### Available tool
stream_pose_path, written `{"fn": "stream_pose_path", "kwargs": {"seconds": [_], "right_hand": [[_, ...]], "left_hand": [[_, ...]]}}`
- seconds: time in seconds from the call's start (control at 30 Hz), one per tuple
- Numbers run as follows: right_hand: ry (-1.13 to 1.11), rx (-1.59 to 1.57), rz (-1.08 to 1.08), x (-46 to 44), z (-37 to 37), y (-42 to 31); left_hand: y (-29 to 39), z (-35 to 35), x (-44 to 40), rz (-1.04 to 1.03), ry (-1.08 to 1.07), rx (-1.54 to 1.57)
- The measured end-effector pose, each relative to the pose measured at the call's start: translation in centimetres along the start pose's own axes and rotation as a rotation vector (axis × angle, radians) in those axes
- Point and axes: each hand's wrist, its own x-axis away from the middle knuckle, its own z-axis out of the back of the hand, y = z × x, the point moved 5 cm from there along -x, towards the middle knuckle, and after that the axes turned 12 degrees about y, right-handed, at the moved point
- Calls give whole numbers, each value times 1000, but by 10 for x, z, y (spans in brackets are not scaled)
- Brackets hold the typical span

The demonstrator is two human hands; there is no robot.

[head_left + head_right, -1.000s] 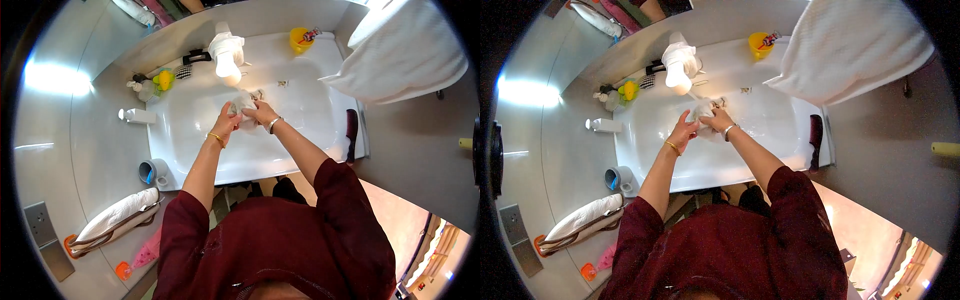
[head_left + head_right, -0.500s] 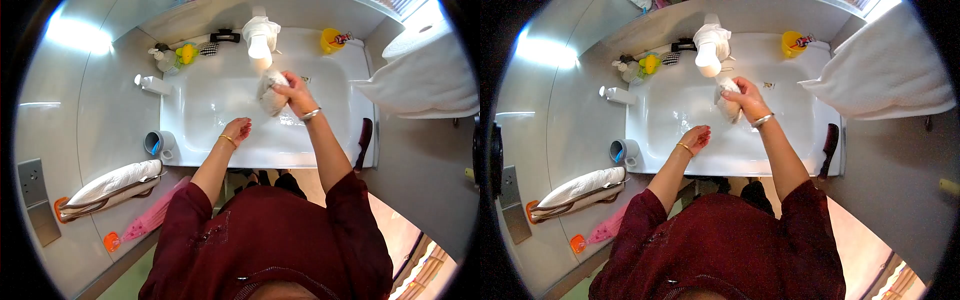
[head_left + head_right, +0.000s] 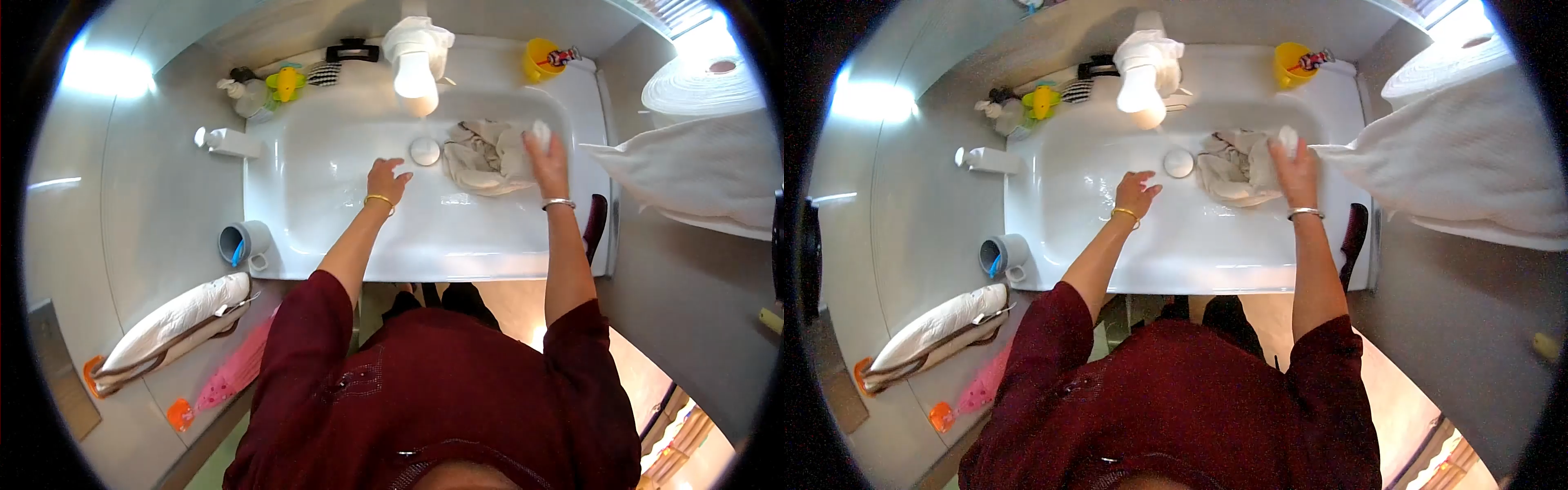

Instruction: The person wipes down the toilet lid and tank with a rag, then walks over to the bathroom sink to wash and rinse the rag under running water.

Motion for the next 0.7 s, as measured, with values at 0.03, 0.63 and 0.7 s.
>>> {"fn": "stream_pose_path", "kwargs": {"seconds": [0.03, 0.63, 0.7], "right_hand": [[68, 310, 145, 2, -10, 21], [47, -143, 101, 4, 24, -10], [3, -108, 36, 11, 14, 11]], "left_hand": [[10, -6, -7, -66, 29, -50], [40, -78, -52, -377, 11, -484], [36, -79, -50, -489, 20, -366]]}}
